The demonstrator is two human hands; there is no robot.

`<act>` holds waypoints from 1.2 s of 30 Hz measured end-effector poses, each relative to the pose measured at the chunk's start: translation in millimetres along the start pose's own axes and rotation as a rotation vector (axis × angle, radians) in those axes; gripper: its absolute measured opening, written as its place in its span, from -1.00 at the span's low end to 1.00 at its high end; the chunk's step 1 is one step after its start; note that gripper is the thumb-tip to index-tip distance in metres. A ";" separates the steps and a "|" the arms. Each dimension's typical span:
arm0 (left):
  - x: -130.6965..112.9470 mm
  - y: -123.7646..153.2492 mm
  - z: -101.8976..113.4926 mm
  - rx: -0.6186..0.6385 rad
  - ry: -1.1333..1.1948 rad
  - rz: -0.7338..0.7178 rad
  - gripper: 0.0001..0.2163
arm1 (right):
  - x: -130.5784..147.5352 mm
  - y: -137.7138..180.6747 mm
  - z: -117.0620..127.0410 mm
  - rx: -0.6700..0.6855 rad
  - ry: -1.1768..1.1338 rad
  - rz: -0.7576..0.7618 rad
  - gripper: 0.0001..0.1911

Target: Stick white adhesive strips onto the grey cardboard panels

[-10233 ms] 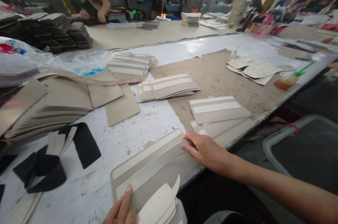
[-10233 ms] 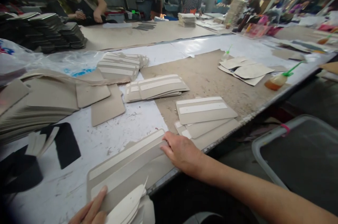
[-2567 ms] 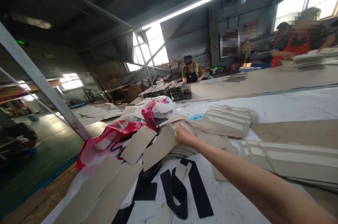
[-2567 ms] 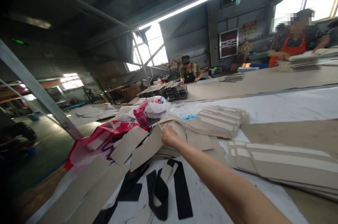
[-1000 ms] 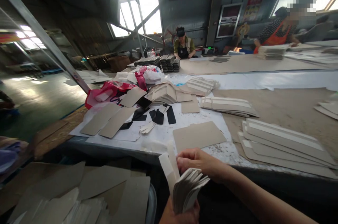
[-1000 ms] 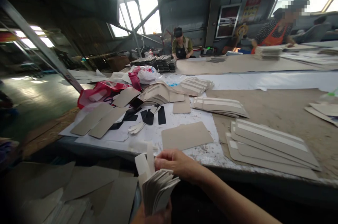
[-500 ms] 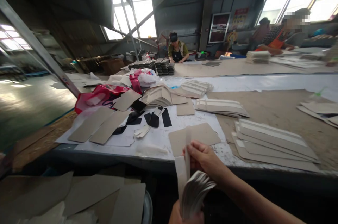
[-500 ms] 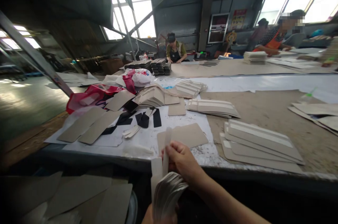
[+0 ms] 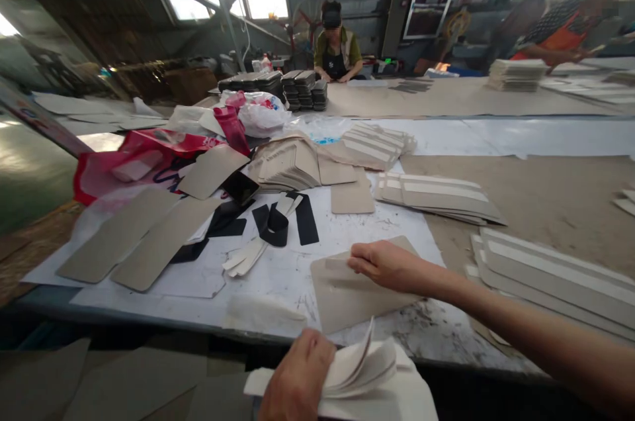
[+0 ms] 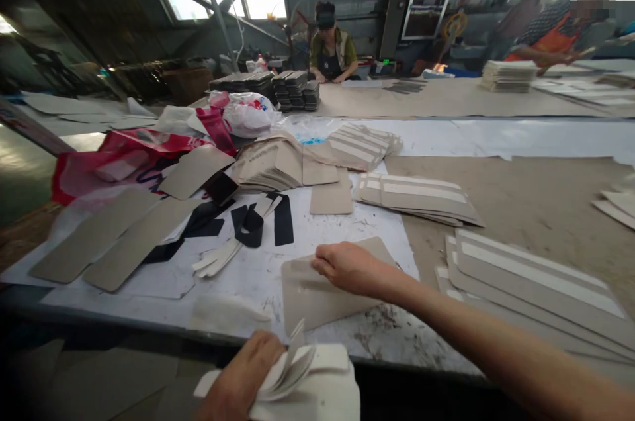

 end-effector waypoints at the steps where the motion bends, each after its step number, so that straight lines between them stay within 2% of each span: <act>1: -7.5 -9.6 5.5 -0.030 -0.107 -0.077 -0.80 | 1.6 -9.7 -1.6 0.044 0.036 0.007 -0.70; 3: -17.5 -28.4 11.6 -0.049 -0.291 -0.157 -0.70 | 2.6 -27.1 -6.5 0.114 0.107 0.014 -0.68; 5: -19.8 -46.0 12.7 -0.020 -0.409 -0.152 -0.63 | -1.0 -40.7 -13.2 0.173 0.173 0.008 -0.66; 8: -14.2 -66.4 9.0 0.039 -0.483 -0.106 -0.62 | -11.1 -53.1 -22.0 0.235 0.252 -0.019 -0.67; 11: -6.0 -77.9 3.4 0.067 -0.502 -0.135 -0.66 | -18.3 -58.6 -26.6 0.283 0.277 -0.045 -0.68; 19: 8.6 -82.8 -3.4 -0.021 -0.560 -0.271 -0.73 | -19.6 -63.9 -32.7 0.358 0.289 -0.082 -0.66; 25: 10.5 -83.2 -6.8 -0.141 -0.650 -0.300 -0.80 | -21.0 -64.5 -36.3 0.375 0.274 -0.095 -0.66; 31: 14.7 -89.4 -8.1 -0.112 -0.752 -0.439 -0.77 | -19.9 -66.5 -39.6 0.361 0.269 -0.091 -0.67; 36: 19.1 -90.8 -7.8 -0.171 -0.710 -0.484 -0.86 | -17.3 -66.6 -40.8 0.332 0.283 -0.089 -0.70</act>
Point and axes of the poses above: each hand's wrist, its own y-axis away from the middle knuckle, its own z-axis out of the back of the hand, x = y × z, the point moved 4 cm from there along -y, towards the middle knuckle, and after that the axes turned 13 degrees about z, right-handed, at the moved point
